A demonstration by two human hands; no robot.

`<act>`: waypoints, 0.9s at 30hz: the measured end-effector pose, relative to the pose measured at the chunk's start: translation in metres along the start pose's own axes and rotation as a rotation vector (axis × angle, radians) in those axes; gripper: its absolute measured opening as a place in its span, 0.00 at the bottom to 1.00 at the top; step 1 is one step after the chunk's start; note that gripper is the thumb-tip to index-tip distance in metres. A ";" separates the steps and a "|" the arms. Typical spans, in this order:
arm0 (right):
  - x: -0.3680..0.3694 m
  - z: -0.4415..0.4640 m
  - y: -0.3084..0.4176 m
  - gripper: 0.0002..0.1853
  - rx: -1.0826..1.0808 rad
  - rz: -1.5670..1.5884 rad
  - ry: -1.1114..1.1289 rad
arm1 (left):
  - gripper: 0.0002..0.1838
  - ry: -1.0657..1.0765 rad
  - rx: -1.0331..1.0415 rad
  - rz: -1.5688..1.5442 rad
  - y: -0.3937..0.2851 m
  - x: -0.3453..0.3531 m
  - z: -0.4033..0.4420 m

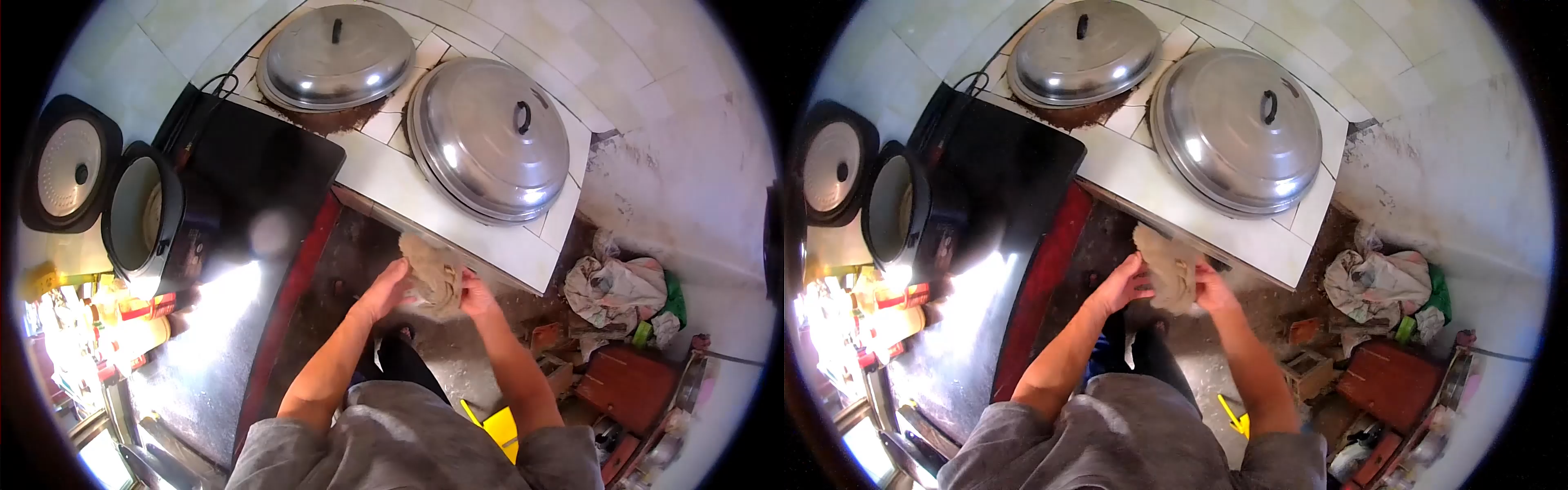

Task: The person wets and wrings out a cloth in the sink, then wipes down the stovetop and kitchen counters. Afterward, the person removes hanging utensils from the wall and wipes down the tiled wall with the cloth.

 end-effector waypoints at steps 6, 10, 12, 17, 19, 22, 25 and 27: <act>0.053 0.031 -0.034 0.27 0.059 0.203 0.020 | 0.20 -0.046 0.207 0.020 -0.056 0.010 -0.030; 0.120 0.075 -0.031 0.23 -0.056 -0.066 0.018 | 0.05 -0.334 0.390 0.231 -0.094 -0.042 -0.050; 0.158 0.105 -0.033 0.22 -0.139 -0.203 0.081 | 0.06 -0.354 0.491 0.073 -0.124 -0.055 -0.076; 0.228 0.184 -0.062 0.20 -0.479 -1.038 0.162 | 0.14 -0.941 0.612 0.347 -0.146 -0.147 -0.098; 0.237 0.211 -0.092 0.22 -0.737 -1.342 0.137 | 0.19 -1.175 0.682 0.800 -0.158 -0.158 -0.103; 0.247 0.219 -0.115 0.31 -0.872 -1.728 0.203 | 0.24 -1.157 0.805 1.455 -0.189 -0.154 -0.088; 0.256 0.228 -0.121 0.32 -0.858 -1.815 0.163 | 0.26 -1.016 0.627 1.671 -0.199 -0.168 -0.072; 0.260 0.229 -0.112 0.27 -0.819 -1.821 0.180 | 0.25 -0.929 0.558 1.636 -0.203 -0.178 -0.066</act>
Point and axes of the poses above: each hand's wrist, its own z-axis towards the middle knuckle, its own x-axis out of the palm, y = z × x, the point moved 2 cm from there along z, towards the middle knuckle, and after that the axes turned 9 degrees about z, right-handed, at the moved point
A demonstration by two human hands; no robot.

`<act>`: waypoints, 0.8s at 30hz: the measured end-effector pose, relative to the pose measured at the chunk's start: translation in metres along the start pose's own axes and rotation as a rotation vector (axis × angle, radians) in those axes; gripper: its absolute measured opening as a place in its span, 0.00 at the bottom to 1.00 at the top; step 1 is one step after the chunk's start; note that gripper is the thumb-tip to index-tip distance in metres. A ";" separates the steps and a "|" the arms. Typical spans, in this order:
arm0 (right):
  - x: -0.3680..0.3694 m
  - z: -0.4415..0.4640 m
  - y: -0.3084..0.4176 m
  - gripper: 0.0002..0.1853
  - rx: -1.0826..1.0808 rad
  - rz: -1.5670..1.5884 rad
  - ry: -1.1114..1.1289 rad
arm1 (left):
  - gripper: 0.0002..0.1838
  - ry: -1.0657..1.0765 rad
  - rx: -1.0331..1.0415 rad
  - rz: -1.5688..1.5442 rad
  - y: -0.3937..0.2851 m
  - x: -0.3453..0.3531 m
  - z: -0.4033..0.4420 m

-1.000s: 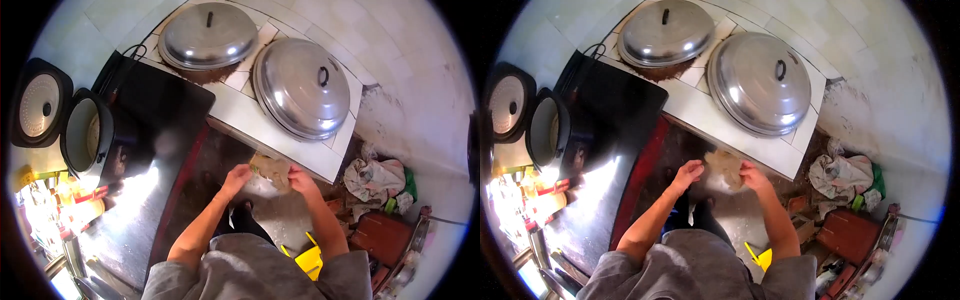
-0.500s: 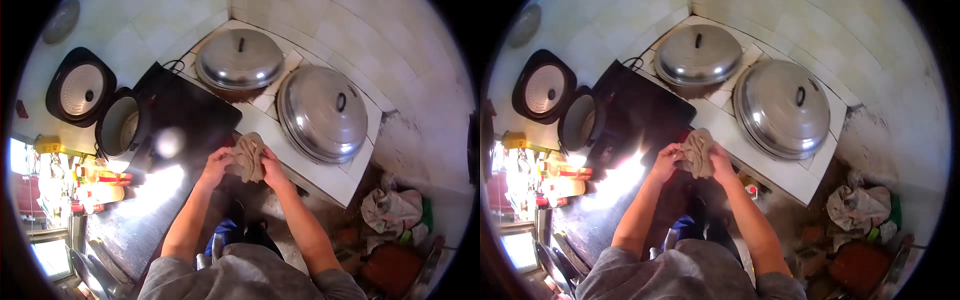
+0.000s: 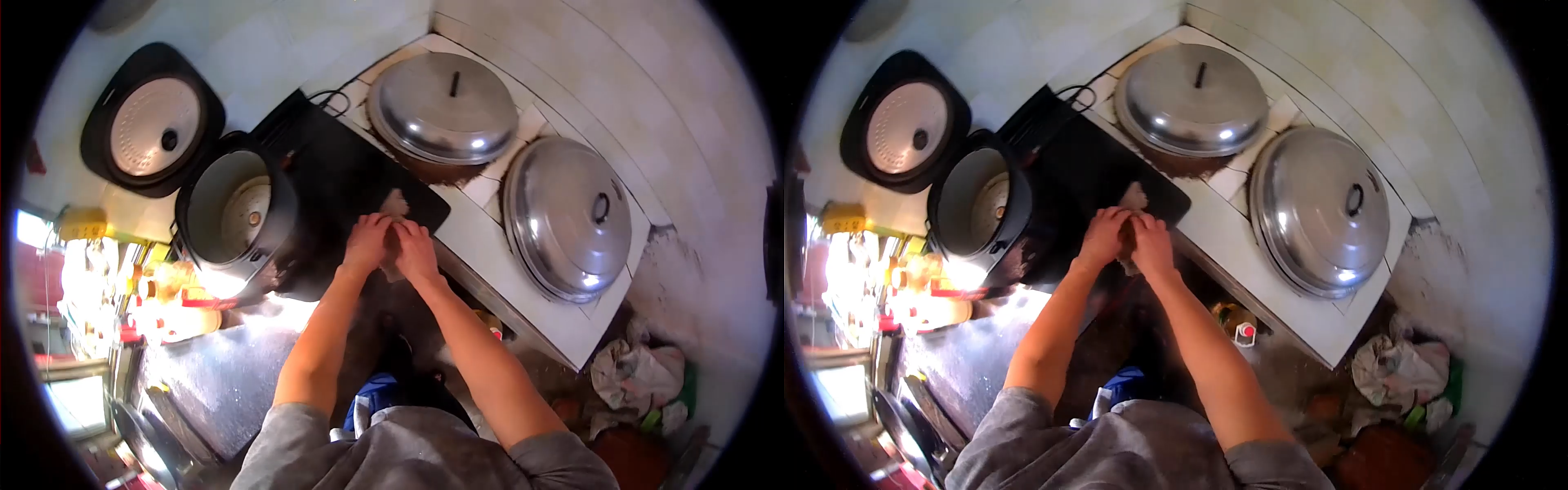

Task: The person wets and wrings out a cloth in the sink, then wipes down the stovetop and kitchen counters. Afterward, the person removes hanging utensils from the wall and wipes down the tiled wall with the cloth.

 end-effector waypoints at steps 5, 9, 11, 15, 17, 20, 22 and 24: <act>-0.005 -0.035 0.003 0.23 -0.079 0.013 0.040 | 0.19 -0.178 -0.082 0.116 -0.033 0.014 -0.056; -0.026 -0.122 -0.031 0.24 0.005 0.157 0.251 | 0.17 -0.059 -0.024 0.055 -0.076 0.048 -0.126; -0.052 -0.193 -0.051 0.25 0.157 0.244 0.348 | 0.16 0.152 0.078 -0.021 -0.105 0.104 -0.171; -0.137 -0.316 -0.077 0.22 0.441 0.249 0.196 | 0.11 0.310 0.203 -0.316 -0.213 0.104 -0.224; -0.172 -0.365 -0.082 0.21 0.522 0.185 0.176 | 0.10 0.353 0.224 -0.381 -0.248 0.109 -0.237; -0.206 -0.419 -0.074 0.20 0.561 0.053 0.123 | 0.10 0.346 0.283 -0.371 -0.285 0.112 -0.255; -0.226 -0.438 -0.062 0.19 0.529 0.103 -0.089 | 0.10 0.413 0.266 -0.289 -0.310 0.103 -0.255; -0.239 -0.461 -0.059 0.17 0.478 0.085 -0.072 | 0.10 0.323 0.379 -0.381 -0.314 0.115 -0.252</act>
Point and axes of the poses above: each hand's wrist, its own z-axis towards the middle knuckle, its own x-axis out of the palm, y = z × x, the point moved 2 cm from there along z, towards the middle knuckle, and after that the axes turned 9 degrees about z, right-handed, at the moved point
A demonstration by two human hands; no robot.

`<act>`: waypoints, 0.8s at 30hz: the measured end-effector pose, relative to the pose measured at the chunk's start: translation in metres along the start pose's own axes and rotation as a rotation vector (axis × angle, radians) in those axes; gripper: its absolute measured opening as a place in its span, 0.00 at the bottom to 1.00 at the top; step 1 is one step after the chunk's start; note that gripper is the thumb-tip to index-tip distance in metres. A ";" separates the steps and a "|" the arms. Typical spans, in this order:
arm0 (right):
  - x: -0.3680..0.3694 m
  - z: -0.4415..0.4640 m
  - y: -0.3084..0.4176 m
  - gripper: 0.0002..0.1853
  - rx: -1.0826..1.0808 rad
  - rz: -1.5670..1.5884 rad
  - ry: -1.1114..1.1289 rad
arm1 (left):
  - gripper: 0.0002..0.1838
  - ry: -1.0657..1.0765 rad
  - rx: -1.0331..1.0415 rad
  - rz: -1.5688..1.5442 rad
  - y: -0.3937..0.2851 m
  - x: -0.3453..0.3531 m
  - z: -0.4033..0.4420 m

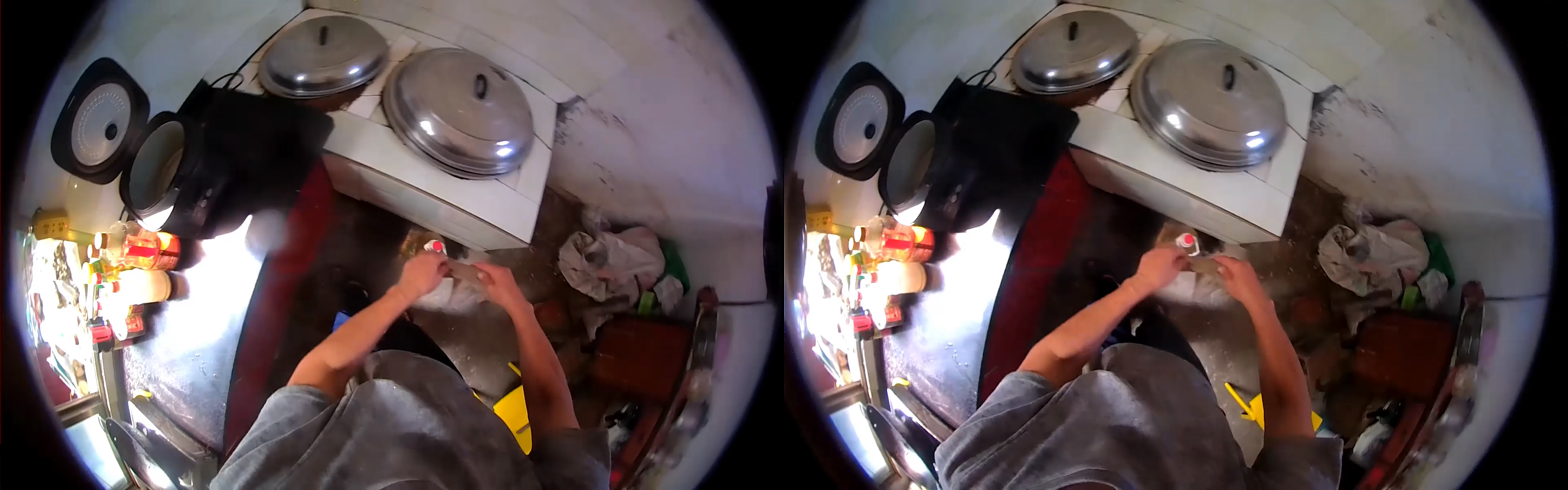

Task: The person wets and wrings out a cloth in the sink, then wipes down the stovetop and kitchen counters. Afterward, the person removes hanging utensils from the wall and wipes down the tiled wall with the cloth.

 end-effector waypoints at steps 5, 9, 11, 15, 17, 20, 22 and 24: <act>-0.011 0.000 0.017 0.15 -0.042 -0.015 -0.060 | 0.08 -0.004 0.055 -0.189 -0.020 -0.041 0.019; -0.010 0.023 0.055 0.14 0.044 0.047 -0.035 | 0.08 -0.052 -0.078 -0.301 -0.006 -0.060 0.015; -0.005 0.039 0.067 0.13 -0.061 0.169 -0.051 | 0.10 -0.208 -0.075 -0.350 0.012 -0.075 0.011; 0.016 0.086 0.078 0.15 -0.086 0.350 0.009 | 0.11 -0.276 -0.105 -0.396 0.030 -0.140 0.004; 0.030 0.107 0.090 0.15 -0.074 0.508 0.091 | 0.11 -0.298 -0.138 -0.301 0.041 -0.168 -0.003; 0.048 0.129 0.135 0.13 -0.046 0.774 0.157 | 0.11 -0.377 -0.181 -0.203 0.055 -0.205 -0.013; 0.067 0.147 0.150 0.11 0.002 0.951 0.214 | 0.10 -0.452 -0.222 -0.191 0.062 -0.223 -0.017; 0.091 0.170 0.167 0.09 0.065 1.125 0.213 | 0.09 -0.548 -0.275 -0.211 0.062 -0.240 -0.020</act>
Point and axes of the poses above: each hand's wrist, its own z-axis towards the middle knuckle, its own x-axis out of the palm, y = z × x, the point moved 2 cm from there along z, towards the middle knuckle, and after that the axes turned 9 degrees about z, right-handed, at the moved point
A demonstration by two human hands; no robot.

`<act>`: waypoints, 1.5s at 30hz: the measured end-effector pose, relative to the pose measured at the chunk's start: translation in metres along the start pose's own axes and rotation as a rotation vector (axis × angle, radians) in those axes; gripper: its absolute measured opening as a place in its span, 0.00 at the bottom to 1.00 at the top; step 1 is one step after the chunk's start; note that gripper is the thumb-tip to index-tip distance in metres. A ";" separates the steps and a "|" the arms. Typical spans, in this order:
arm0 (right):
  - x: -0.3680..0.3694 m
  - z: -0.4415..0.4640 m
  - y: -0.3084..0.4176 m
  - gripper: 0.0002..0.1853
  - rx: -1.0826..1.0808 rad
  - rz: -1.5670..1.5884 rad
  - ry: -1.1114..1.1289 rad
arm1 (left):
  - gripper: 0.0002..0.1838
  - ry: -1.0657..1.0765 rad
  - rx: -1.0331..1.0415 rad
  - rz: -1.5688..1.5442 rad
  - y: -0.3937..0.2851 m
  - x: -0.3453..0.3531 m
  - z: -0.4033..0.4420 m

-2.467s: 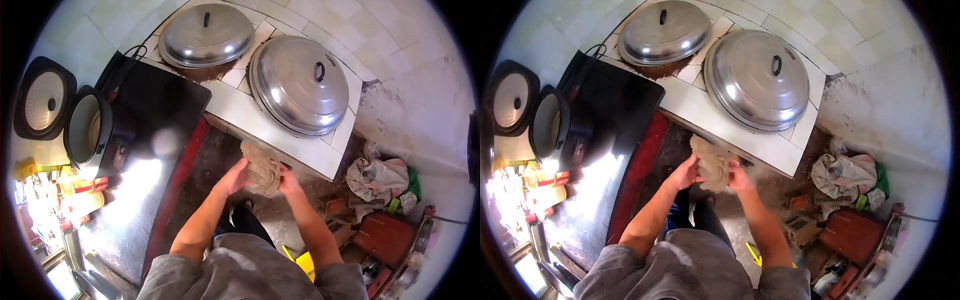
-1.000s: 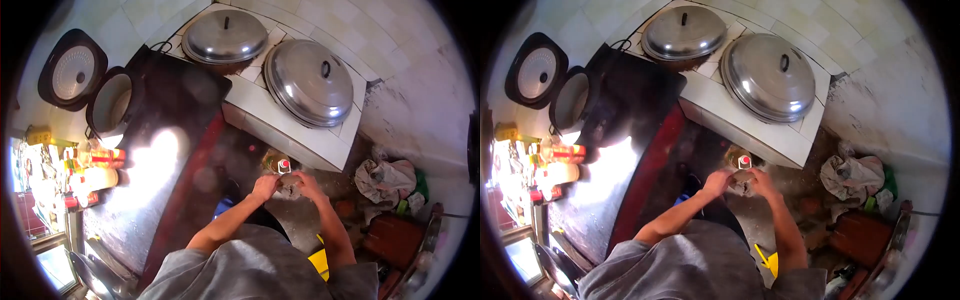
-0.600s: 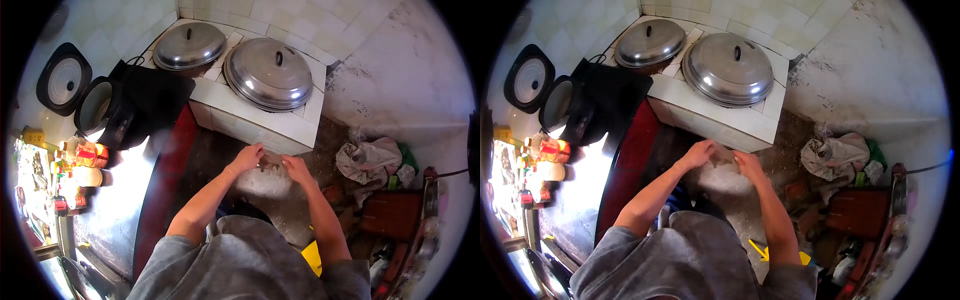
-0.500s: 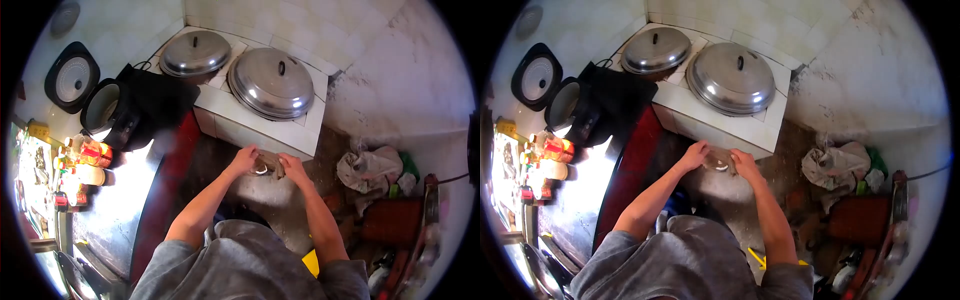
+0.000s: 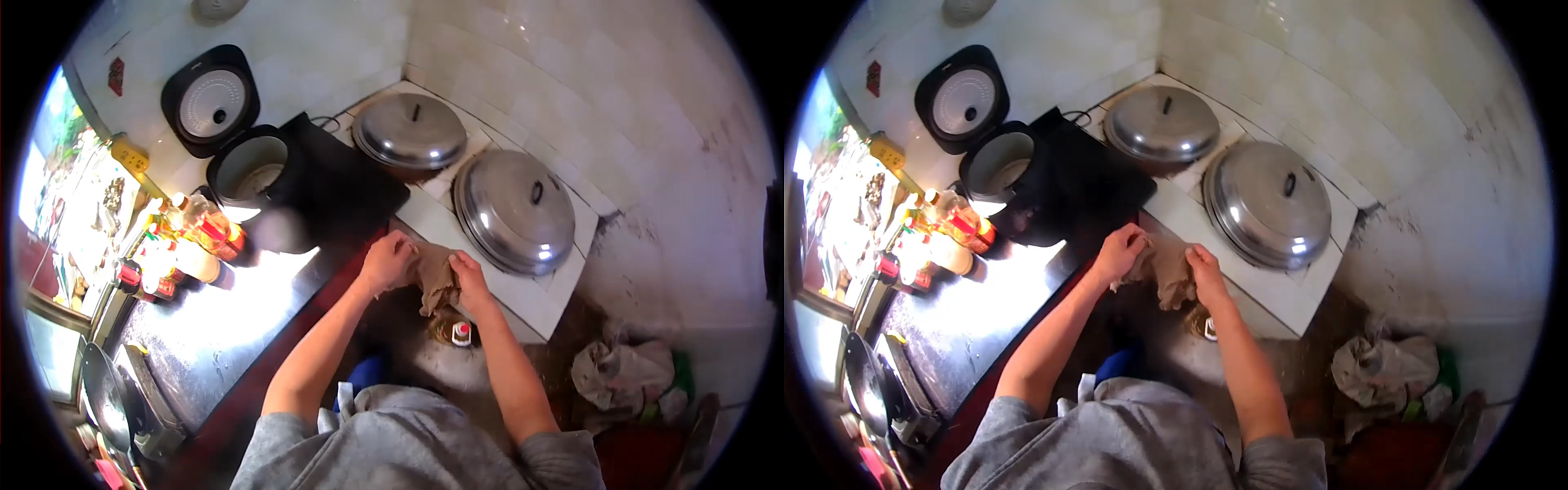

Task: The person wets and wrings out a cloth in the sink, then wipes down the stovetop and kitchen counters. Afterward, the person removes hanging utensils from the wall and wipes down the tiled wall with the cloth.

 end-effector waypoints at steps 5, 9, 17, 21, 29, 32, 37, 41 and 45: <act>0.069 0.053 -0.003 0.10 0.023 0.037 0.032 | 0.06 -0.276 0.020 0.230 -0.025 -0.024 0.014; 0.051 0.081 -0.009 0.10 -0.228 -0.586 0.208 | 0.08 -0.115 0.154 0.190 0.000 -0.019 0.002; 0.039 0.105 -0.003 0.08 -0.322 -0.820 0.035 | 0.10 -0.168 0.015 0.068 0.063 -0.019 0.032; 0.080 0.122 0.036 0.09 -0.364 -0.762 -0.021 | 0.10 -0.269 -0.112 -0.120 0.040 -0.051 0.069; 0.179 0.158 0.079 0.13 0.005 0.005 0.060 | 0.23 -0.439 0.154 -0.176 -0.046 -0.075 0.112; 0.190 0.177 0.085 0.16 -0.023 -0.034 0.117 | 0.25 -0.259 0.014 -0.479 -0.031 -0.083 0.116; 0.229 0.216 0.091 0.18 -0.118 0.042 0.159 | 0.26 -0.520 -0.138 -0.390 0.009 -0.132 0.137; 0.295 0.227 0.113 0.18 -0.039 0.196 0.380 | 0.30 -0.318 -0.419 -1.008 0.023 -0.169 0.150; 0.335 0.246 0.124 0.17 0.111 0.209 0.562 | 0.28 -0.345 -0.188 -1.332 0.004 -0.214 0.159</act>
Point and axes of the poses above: each hand's wrist, its own z-axis towards the middle knuckle, its own x-axis out of the palm, y = z × x, the point moved 2 cm from there along z, towards the middle knuckle, and after that the axes turned 9 degrees about z, right-handed, at the moved point
